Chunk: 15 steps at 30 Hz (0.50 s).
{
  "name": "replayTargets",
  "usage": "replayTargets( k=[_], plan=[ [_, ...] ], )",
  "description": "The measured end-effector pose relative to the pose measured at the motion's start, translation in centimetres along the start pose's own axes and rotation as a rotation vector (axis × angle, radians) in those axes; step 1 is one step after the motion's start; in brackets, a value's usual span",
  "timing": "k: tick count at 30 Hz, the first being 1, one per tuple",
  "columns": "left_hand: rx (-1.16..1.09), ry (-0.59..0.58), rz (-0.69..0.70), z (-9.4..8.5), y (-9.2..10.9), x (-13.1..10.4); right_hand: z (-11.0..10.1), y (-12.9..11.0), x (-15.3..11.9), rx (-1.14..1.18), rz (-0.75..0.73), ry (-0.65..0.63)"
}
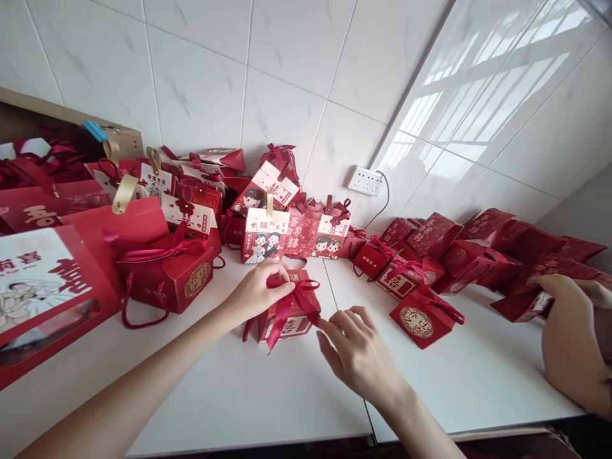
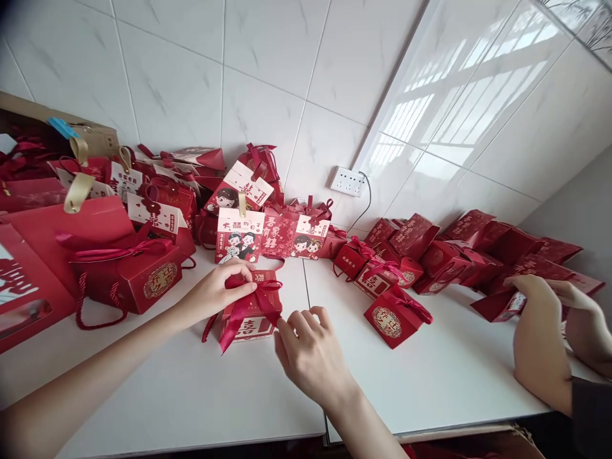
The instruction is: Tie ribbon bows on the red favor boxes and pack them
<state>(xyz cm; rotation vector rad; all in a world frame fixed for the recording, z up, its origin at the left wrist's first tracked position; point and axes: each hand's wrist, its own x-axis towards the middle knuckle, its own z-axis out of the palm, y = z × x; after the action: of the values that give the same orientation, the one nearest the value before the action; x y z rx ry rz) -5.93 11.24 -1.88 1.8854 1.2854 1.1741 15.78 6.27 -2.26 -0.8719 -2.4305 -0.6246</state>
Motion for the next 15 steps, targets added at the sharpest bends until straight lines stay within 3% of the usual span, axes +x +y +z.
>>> replayTargets(
  k=[4, 10, 12, 15],
  plan=[
    [0.005, -0.031, -0.010, -0.1, 0.0, 0.0, -0.3, 0.4, 0.0, 0.182, 0.089, -0.112],
    [0.015, -0.041, -0.015, -0.1, 0.4, 0.1, -1.0, -0.1, 1.1, 0.798, 0.692, -0.501],
    [0.014, -0.054, 0.002, -0.1, 0.4, 0.2, -0.9, -0.4, 1.3, 0.922, 0.804, -0.538],
    [0.013, -0.080, 0.008, -0.1, 0.2, 0.2, -0.6, -0.6, 1.3, 0.886, 0.866, -0.472]
  ],
)
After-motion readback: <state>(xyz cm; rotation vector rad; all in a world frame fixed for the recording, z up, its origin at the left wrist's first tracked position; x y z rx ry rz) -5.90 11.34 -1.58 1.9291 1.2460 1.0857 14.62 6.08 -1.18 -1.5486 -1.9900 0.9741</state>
